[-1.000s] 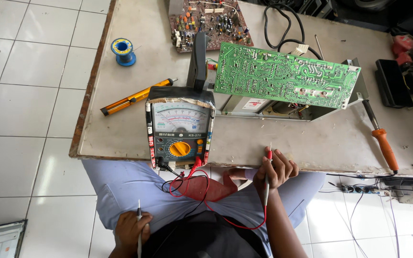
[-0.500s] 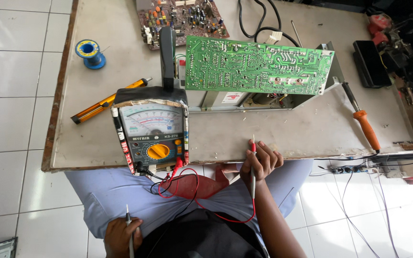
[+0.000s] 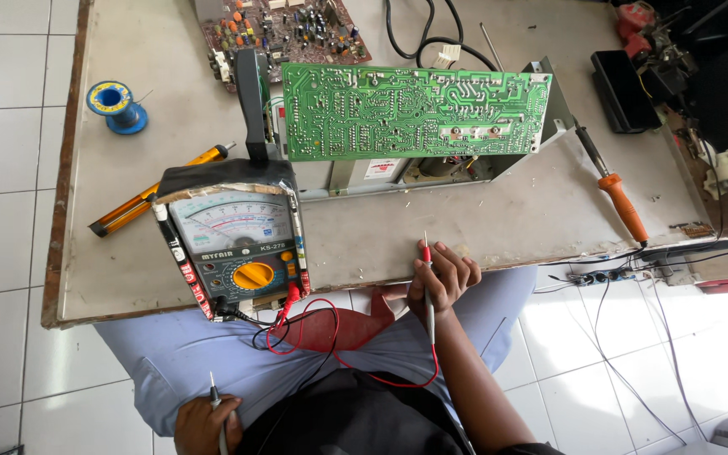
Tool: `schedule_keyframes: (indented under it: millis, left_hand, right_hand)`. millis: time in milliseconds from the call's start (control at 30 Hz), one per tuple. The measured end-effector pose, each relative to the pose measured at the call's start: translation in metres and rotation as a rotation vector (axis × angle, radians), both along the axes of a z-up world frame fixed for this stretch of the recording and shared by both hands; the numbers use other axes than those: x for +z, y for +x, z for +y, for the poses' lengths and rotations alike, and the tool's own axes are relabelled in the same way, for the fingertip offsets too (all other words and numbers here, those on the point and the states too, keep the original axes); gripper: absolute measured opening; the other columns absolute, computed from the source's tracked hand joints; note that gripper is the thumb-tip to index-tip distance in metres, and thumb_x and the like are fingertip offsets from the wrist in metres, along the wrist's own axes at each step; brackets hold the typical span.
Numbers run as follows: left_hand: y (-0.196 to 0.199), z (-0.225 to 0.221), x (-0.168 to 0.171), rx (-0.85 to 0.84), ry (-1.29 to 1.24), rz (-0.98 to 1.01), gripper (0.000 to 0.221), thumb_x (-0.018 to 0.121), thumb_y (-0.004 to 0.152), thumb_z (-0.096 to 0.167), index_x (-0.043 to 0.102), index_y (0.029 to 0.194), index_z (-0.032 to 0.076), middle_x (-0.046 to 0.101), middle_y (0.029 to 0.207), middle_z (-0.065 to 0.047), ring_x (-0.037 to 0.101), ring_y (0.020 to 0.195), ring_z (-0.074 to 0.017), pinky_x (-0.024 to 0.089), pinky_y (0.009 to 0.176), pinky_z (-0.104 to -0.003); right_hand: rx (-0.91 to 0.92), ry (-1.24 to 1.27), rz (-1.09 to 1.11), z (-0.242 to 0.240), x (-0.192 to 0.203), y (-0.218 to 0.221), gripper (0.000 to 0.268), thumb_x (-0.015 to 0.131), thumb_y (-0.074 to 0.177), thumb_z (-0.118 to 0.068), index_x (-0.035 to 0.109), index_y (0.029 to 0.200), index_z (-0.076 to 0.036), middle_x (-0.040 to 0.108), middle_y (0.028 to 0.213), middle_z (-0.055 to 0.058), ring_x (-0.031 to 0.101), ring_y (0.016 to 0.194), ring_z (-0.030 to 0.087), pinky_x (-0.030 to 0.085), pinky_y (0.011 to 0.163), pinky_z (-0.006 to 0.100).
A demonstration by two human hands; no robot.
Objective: The person tests a circuit board with a multimeter and uses a soldering iron on it.
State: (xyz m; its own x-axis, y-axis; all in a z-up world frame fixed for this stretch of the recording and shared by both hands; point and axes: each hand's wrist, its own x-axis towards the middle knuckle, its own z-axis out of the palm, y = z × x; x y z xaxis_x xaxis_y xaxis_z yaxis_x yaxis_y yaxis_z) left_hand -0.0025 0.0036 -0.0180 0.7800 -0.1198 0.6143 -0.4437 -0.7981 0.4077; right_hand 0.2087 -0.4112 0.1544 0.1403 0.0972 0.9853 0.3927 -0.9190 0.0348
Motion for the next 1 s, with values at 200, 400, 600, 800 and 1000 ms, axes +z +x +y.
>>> schedule_keyframes:
  millis: [200,400,600,800,1000]
  left_hand:
    - [-0.001,0.001,-0.005,0.003,-0.009,-0.001,0.020,0.053,0.103,0.029,0.070,0.112,0.025,0.077,0.102,0.007,0.070,0.083,-0.0145,0.047,0.092,-0.033]
    - [0.000,0.003,-0.007,-0.007,-0.005,-0.009,0.020,0.053,0.104,0.031,0.071,0.110,0.024,0.077,0.099,0.006,0.070,0.079,-0.0148,0.047,0.091,-0.033]
    - [0.004,-0.002,0.007,-0.015,-0.033,-0.063,0.021,0.053,0.103,0.027,0.072,0.107,0.021,0.077,0.097,0.003,0.070,0.078,-0.0172,0.048,0.087,-0.033]
    - [-0.010,0.013,-0.031,0.026,0.018,0.096,0.022,0.056,0.097,0.030,0.073,0.112,0.028,0.078,0.105,0.009,0.071,0.084,-0.0175,0.048,0.092,-0.035]
    - [-0.014,0.029,-0.069,0.017,0.078,0.159,0.028,0.060,0.088,0.032,0.075,0.112,0.033,0.079,0.108,0.012,0.070,0.083,-0.0227,0.050,0.089,-0.039]
  right_hand:
    - [0.004,0.005,0.006,-0.003,-0.005,0.000,0.020,0.044,0.113,-0.024,0.063,0.109,-0.022,0.082,0.099,0.007,0.074,0.097,0.024,0.034,0.108,0.039]
    - [0.004,0.005,0.011,-0.003,-0.006,0.000,0.019,0.046,0.113,-0.021,0.064,0.109,-0.023,0.082,0.100,0.006,0.074,0.098,0.024,0.034,0.110,0.039]
    - [0.006,0.010,0.026,-0.003,-0.005,-0.002,0.019,0.046,0.111,-0.018,0.064,0.107,-0.023,0.081,0.101,0.005,0.074,0.099,0.024,0.034,0.110,0.040]
    - [0.011,0.000,0.032,-0.009,-0.013,-0.001,0.019,0.047,0.110,-0.020,0.066,0.109,-0.023,0.078,0.099,0.004,0.075,0.100,0.023,0.034,0.108,0.041]
    - [0.012,-0.001,0.023,-0.010,-0.015,0.000,0.017,0.049,0.109,-0.019,0.065,0.107,-0.024,0.078,0.098,0.003,0.075,0.099,0.023,0.034,0.108,0.041]
